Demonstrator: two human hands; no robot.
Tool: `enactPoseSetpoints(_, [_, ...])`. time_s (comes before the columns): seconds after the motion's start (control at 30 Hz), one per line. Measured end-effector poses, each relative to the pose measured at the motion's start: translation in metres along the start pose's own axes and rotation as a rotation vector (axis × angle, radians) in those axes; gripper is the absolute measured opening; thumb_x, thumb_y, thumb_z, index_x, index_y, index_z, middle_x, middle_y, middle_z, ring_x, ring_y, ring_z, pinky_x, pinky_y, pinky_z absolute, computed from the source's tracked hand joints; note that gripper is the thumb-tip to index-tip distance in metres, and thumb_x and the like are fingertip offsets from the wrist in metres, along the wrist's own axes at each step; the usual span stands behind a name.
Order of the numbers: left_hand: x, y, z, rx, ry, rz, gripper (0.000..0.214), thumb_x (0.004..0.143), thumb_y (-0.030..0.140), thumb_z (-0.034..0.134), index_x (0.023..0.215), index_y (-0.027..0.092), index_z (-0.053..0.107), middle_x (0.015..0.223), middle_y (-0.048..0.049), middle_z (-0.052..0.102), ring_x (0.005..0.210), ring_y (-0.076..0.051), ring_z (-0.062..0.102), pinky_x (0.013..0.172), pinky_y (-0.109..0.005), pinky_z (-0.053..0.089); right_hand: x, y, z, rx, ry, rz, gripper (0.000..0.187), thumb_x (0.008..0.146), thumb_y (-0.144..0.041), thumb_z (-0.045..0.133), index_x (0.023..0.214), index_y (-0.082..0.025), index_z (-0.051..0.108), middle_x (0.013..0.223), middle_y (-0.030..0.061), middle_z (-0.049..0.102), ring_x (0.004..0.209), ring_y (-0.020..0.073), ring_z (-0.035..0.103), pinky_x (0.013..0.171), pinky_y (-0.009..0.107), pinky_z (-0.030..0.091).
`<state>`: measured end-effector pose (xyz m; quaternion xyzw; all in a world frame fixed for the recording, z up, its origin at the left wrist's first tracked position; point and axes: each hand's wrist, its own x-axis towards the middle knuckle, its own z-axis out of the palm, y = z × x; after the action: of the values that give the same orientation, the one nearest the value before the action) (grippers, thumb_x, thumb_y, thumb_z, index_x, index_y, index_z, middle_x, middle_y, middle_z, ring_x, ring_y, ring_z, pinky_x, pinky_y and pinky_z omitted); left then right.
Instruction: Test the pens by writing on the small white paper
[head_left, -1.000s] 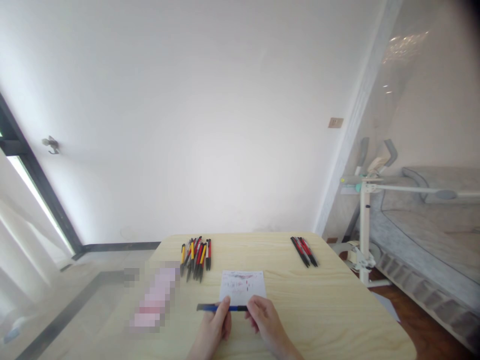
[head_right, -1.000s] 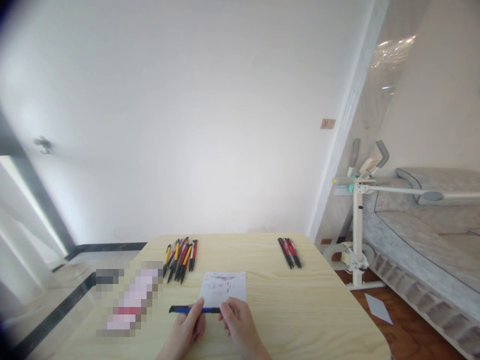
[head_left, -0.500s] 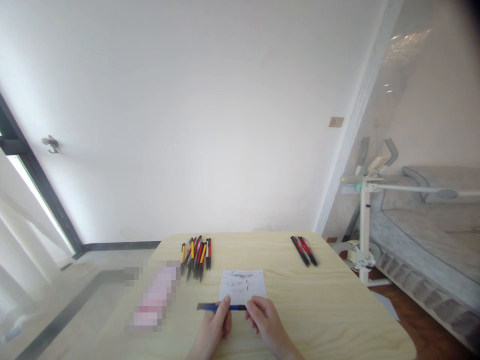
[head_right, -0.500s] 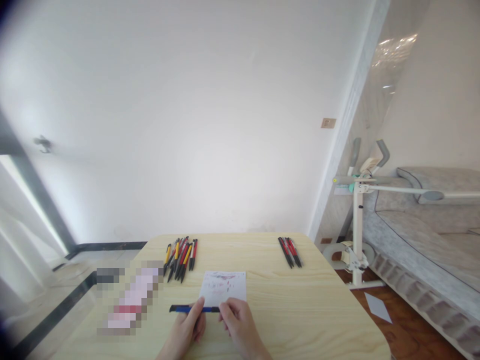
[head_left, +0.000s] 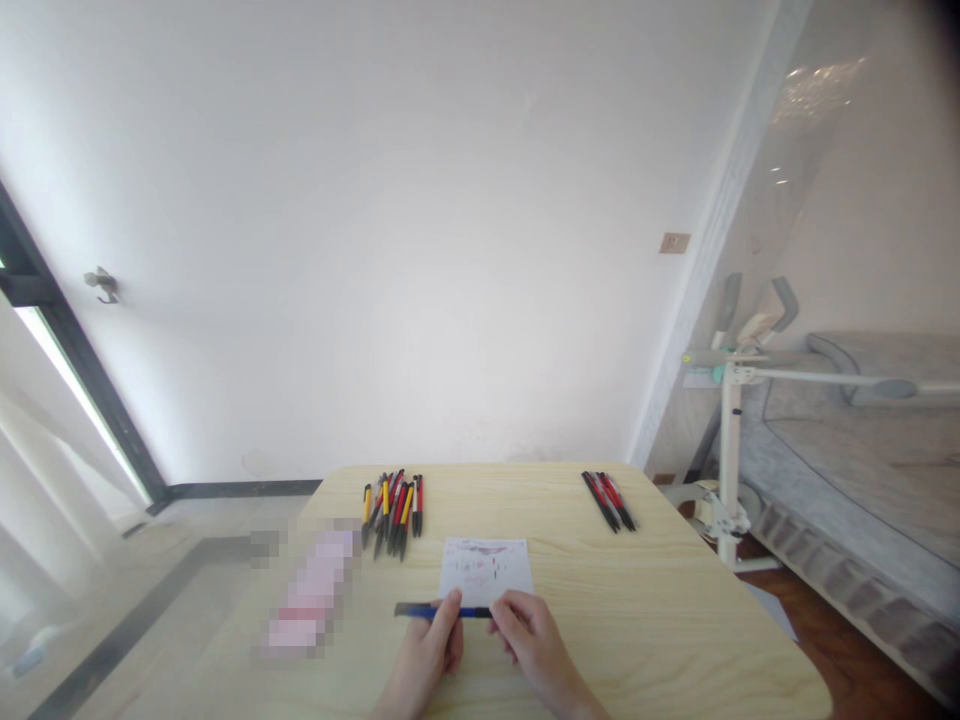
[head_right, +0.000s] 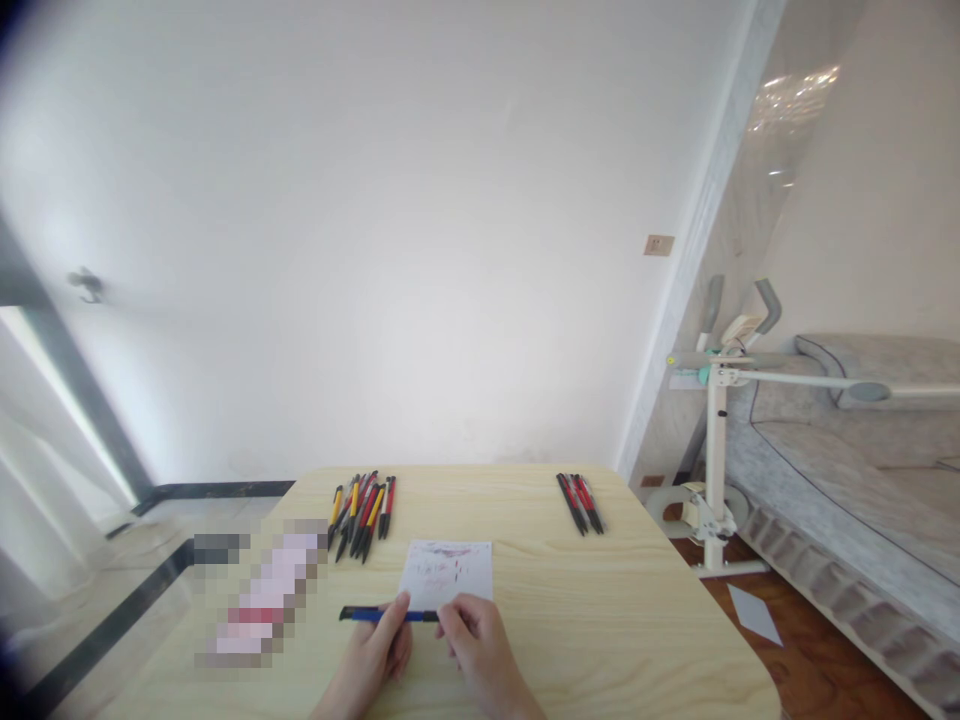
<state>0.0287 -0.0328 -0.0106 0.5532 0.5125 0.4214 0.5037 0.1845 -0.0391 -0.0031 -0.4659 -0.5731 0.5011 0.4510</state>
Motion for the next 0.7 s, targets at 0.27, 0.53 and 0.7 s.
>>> enactPoseSetpoints(0.27, [0.0001,0.0028,-0.0003,0.0,0.011,0.0,0.059,0.079,0.06,0.031,0.034,0.022,0.035,0.031,0.0043,0.032,0.035,-0.011,0.037,0.045,-0.024,0.033,0.0001,0.0008,-0.0001,-0.002,0.007,-0.004,0.042,0.077,-0.054,0.048,0.062,-0.014,0.054,0.047,-0.0058,0.04,0.041,0.0066,0.037,0.04,0.018,0.028])
enactPoseSetpoints(0.53, [-0.0015,0.0034,-0.0004,0.006,0.012,0.016,0.058,0.08,0.058,0.031,0.034,0.023,0.035,0.031,0.0042,0.032,0.036,-0.011,0.038,0.048,-0.025,0.034,-0.001,0.0,-0.0012,0.011,-0.016,-0.051,0.035,0.08,-0.047,0.049,0.068,-0.014,0.056,0.05,-0.0052,0.04,0.044,0.0074,0.038,0.041,0.018,0.028])
enactPoseSetpoints(0.7, [-0.0009,0.0025,0.0002,-0.003,0.025,-0.002,0.058,0.078,0.06,0.033,0.035,0.022,0.036,0.031,0.0043,0.033,0.035,-0.011,0.038,0.047,-0.024,0.033,-0.0001,0.0013,-0.0012,0.004,-0.007,-0.09,0.029,0.08,-0.041,0.052,0.069,-0.014,0.056,0.051,-0.0047,0.041,0.045,0.0079,0.039,0.042,0.018,0.029])
